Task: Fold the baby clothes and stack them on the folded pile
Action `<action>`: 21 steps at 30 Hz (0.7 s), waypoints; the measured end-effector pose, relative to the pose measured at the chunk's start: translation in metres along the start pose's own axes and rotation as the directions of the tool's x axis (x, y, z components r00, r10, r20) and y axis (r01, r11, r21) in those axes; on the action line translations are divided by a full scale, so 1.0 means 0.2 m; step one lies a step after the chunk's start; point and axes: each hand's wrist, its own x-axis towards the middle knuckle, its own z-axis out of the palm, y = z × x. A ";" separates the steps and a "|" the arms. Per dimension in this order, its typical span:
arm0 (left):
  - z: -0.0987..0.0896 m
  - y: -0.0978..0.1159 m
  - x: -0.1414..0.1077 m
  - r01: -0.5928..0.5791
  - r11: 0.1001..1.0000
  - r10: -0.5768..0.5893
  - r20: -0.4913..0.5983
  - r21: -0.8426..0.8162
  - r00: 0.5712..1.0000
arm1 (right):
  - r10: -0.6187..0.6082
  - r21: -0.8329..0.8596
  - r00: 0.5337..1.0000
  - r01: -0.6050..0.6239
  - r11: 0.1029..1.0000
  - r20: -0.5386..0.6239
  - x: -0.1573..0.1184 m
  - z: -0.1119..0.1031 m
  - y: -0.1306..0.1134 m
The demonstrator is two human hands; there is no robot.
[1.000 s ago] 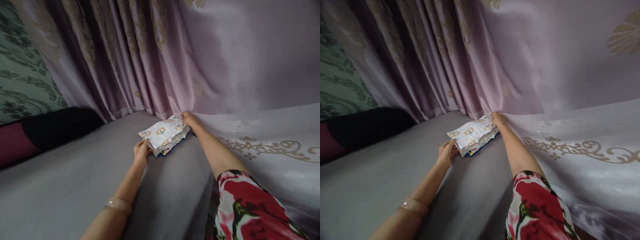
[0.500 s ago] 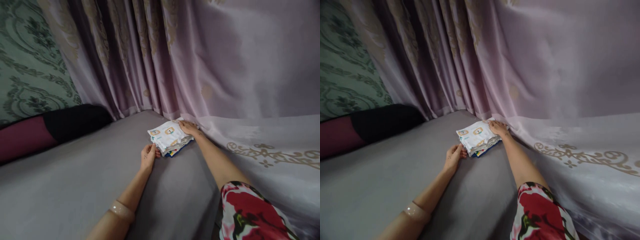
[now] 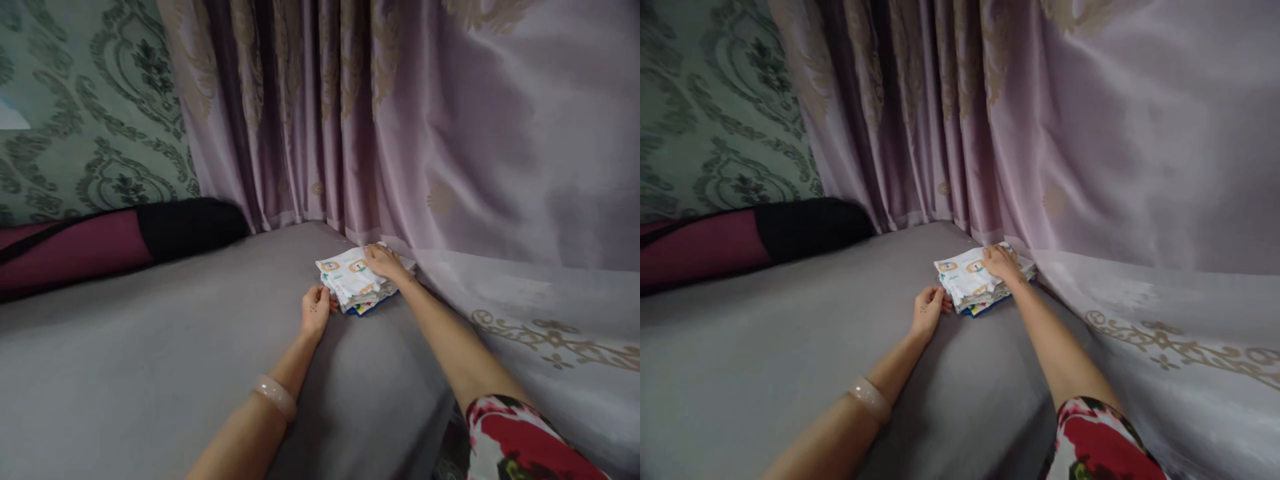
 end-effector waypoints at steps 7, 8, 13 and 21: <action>-0.02 0.05 -0.01 0.119 0.992 -0.117 0.052 -0.037 0.992 | -0.304 0.033 0.943 0.302 0.953 0.133 -0.20 0.04 -0.42; -0.04 0.06 -0.01 0.158 0.987 -0.154 0.100 -0.029 0.983 | -0.319 0.026 0.936 0.319 0.947 0.149 -0.22 0.05 -0.44; -0.28 0.16 -0.07 0.273 0.949 -0.313 0.344 0.159 0.885 | -0.336 -0.052 0.930 0.346 0.937 0.150 -0.26 0.12 -0.44; -0.93 0.41 -0.16 0.175 0.923 -0.252 0.198 0.342 0.947 | -0.394 -0.069 0.919 0.395 0.916 0.030 -0.20 0.22 -0.38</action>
